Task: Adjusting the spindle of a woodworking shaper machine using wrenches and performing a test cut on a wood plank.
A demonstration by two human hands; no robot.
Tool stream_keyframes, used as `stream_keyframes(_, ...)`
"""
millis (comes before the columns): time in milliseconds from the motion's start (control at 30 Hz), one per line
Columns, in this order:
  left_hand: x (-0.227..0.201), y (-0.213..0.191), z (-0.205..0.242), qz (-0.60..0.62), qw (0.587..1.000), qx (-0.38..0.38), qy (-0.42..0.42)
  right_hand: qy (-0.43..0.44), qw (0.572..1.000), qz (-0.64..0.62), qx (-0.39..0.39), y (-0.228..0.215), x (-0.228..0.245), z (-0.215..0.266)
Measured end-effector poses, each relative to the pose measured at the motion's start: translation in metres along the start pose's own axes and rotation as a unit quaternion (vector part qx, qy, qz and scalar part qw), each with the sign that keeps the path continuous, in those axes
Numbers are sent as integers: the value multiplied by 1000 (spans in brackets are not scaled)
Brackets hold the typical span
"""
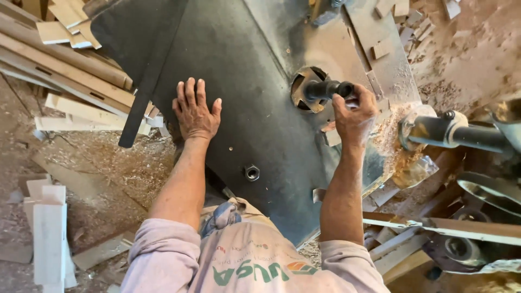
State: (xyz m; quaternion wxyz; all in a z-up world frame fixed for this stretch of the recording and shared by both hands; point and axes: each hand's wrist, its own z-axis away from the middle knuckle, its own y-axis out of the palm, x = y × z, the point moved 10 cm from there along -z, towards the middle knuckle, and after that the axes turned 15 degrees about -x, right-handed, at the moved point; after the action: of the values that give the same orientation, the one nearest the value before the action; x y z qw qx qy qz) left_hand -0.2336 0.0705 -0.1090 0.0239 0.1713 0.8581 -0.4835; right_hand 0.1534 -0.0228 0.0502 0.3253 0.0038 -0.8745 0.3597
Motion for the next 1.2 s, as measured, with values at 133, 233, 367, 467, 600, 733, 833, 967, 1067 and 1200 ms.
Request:
stream_keyframes(133,1,3,4,4,1000,2,-6,10,1000,13,13,-1,-7,-1)
stream_keyframes(233,3,6,5,3,1000,13,-10,25,999,-11,30,-1,5,-5)
stream_keyframes(367,2,6,6,2,1000,14,-11,-5,1000,13,27,-2,9,-8)
stream_keyframes(467,2,6,5,5,1000,15,-16,-11,999,11,44,3,6,-15)
stream_keyframes(600,3,10,7,11,999,32,-20,-71,989,101,77,9,-1,-13)
stream_keyframes(733,4,10,4,14,999,34,-24,-15,996,48,73,24,-30,0)
stream_keyframes(833,3,6,5,16,999,40,-24,26,999,-23,38,27,-52,15)
stream_keyframes(967,4,10,7,17,990,132,-35,63,992,42,104,19,-3,50)
stream_keyframes(1067,4,11,3,14,992,122,-36,127,980,74,138,15,-7,122)
stream_keyframes(1200,4,12,7,17,993,112,-34,144,929,-24,339,23,35,260)
